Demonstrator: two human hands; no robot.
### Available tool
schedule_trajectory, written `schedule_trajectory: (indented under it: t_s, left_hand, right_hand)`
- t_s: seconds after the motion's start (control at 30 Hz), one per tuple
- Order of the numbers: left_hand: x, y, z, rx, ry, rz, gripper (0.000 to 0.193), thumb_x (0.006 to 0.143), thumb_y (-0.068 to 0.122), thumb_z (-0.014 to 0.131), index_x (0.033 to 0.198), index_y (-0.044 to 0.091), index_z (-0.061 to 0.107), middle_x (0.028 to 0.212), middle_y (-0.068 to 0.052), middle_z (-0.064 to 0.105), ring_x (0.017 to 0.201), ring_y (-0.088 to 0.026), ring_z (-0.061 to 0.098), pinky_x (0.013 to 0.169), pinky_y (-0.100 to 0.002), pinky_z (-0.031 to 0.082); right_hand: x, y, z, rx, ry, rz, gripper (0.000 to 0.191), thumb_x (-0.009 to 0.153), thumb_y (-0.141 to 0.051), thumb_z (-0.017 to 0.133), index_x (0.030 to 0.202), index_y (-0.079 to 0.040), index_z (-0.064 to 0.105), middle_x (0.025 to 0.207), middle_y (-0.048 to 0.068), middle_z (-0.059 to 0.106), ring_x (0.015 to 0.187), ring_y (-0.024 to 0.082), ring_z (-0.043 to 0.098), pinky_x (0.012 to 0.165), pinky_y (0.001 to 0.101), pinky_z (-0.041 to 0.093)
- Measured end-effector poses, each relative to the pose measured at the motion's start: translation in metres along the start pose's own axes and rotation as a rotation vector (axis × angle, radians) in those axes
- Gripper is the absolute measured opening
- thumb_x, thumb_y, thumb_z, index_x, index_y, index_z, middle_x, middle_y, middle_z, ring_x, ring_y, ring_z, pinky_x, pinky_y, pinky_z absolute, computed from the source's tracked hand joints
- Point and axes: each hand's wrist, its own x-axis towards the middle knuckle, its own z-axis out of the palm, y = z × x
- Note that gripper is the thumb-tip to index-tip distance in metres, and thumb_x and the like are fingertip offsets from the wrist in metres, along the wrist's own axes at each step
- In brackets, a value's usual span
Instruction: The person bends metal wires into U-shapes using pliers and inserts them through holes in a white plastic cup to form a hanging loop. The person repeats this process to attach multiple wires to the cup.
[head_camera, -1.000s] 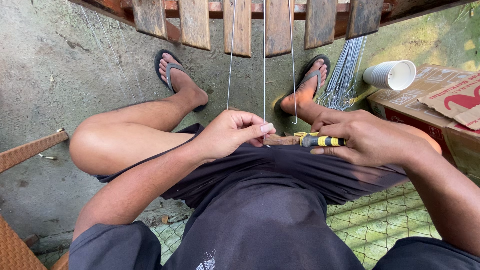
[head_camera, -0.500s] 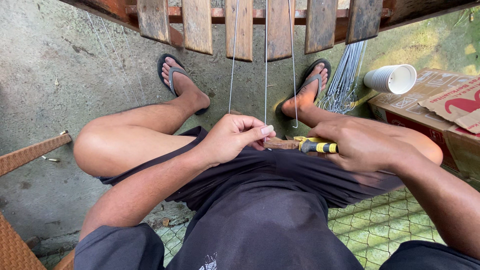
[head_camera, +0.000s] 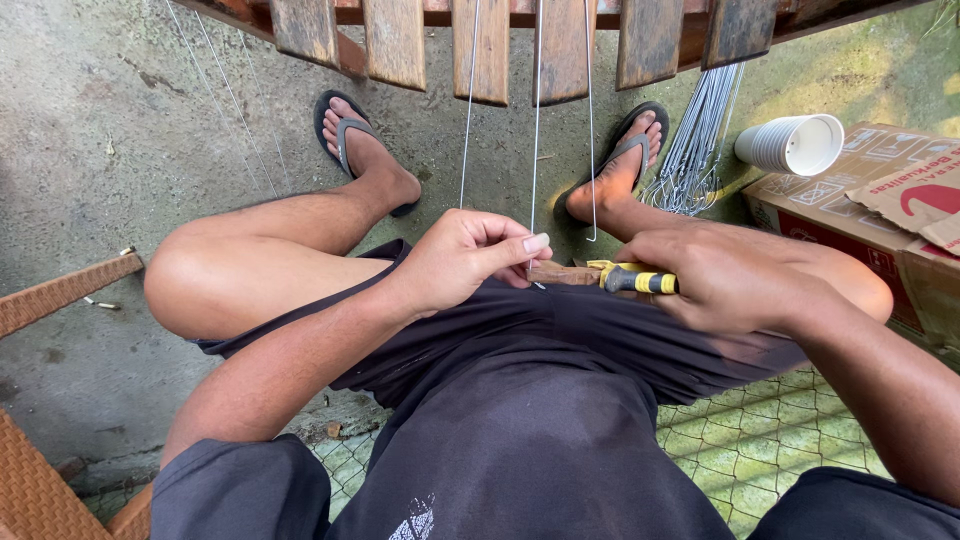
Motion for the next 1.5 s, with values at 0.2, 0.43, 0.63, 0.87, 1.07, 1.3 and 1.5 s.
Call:
schedule_trajectory:
  t_s: [0.2, 0.43, 0.63, 0.87, 1.07, 1.3, 1.5]
  left_hand:
    - [0.000, 0.001, -0.003, -0.021, 0.001, -0.036, 0.027, 0.101, 0.023, 0.067, 0.106, -0.002, 0.076, 0.093, -0.007, 0.075, 0.081, -0.012, 0.072, 0.076, -0.027, 0.063]
    - [0.001, -0.001, -0.005, -0.025, -0.023, -0.044, 0.028, 0.099, 0.026, 0.067, 0.106, 0.000, 0.076, 0.095, -0.007, 0.076, 0.083, -0.012, 0.073, 0.076, -0.027, 0.063]
    - [0.002, 0.000, -0.005, -0.019, -0.027, -0.067, 0.028, 0.099, 0.027, 0.068, 0.102, 0.000, 0.077, 0.092, -0.007, 0.075, 0.082, -0.012, 0.072, 0.075, -0.029, 0.064]
    - [0.002, -0.001, -0.005, -0.006, -0.025, -0.066, 0.030, 0.099, 0.028, 0.069, 0.101, -0.001, 0.077, 0.091, -0.007, 0.075, 0.082, -0.012, 0.072, 0.076, -0.029, 0.064]
    - [0.002, -0.001, -0.004, -0.023, -0.025, -0.063, 0.029, 0.098, 0.027, 0.068, 0.103, 0.000, 0.076, 0.093, -0.008, 0.075, 0.083, -0.013, 0.073, 0.077, -0.029, 0.064]
    - [-0.001, 0.010, 0.001, 0.001, -0.015, -0.030, 0.029, 0.099, 0.025, 0.067, 0.106, -0.002, 0.076, 0.096, -0.008, 0.076, 0.084, -0.014, 0.073, 0.077, -0.029, 0.063]
    - [-0.002, 0.010, 0.002, -0.003, 0.004, 0.009, 0.027, 0.100, 0.022, 0.066, 0.105, -0.002, 0.076, 0.094, -0.008, 0.075, 0.082, -0.015, 0.073, 0.076, -0.029, 0.063]
  right_hand:
    - [-0.003, 0.004, -0.002, 0.014, -0.078, 0.112, 0.052, 0.086, -0.046, 0.079, 0.114, -0.007, 0.063, 0.109, 0.008, 0.069, 0.102, 0.025, 0.066, 0.087, 0.0387, 0.056]
    - [0.001, -0.004, -0.007, 0.086, 0.003, -0.264, 0.038, 0.085, -0.035, 0.073, 0.108, -0.005, 0.071, 0.110, 0.008, 0.072, 0.103, 0.030, 0.069, 0.085, 0.0409, 0.053]
    - [0.004, -0.009, -0.009, 0.105, -0.027, -0.214, 0.038, 0.084, -0.034, 0.073, 0.109, -0.005, 0.071, 0.110, 0.008, 0.073, 0.103, 0.029, 0.070, 0.085, 0.0404, 0.054]
    - [0.003, -0.008, -0.009, 0.070, -0.026, -0.222, 0.035, 0.085, -0.032, 0.073, 0.108, -0.006, 0.072, 0.108, 0.008, 0.072, 0.104, 0.029, 0.069, 0.086, 0.0408, 0.053]
    - [-0.002, -0.008, -0.005, 0.035, 0.008, -0.145, 0.032, 0.084, -0.032, 0.074, 0.104, -0.007, 0.071, 0.098, 0.009, 0.069, 0.096, 0.029, 0.068, 0.082, 0.0412, 0.052]
    - [-0.008, 0.000, 0.003, 0.028, 0.126, -0.242, 0.024, 0.081, -0.020, 0.076, 0.101, -0.007, 0.072, 0.101, 0.010, 0.070, 0.096, 0.031, 0.069, 0.083, 0.0430, 0.055]
    - [-0.010, 0.011, 0.015, -0.095, 0.232, -0.214, 0.029, 0.071, -0.012, 0.078, 0.099, -0.009, 0.072, 0.111, 0.006, 0.071, 0.093, 0.030, 0.071, 0.079, 0.0447, 0.057]
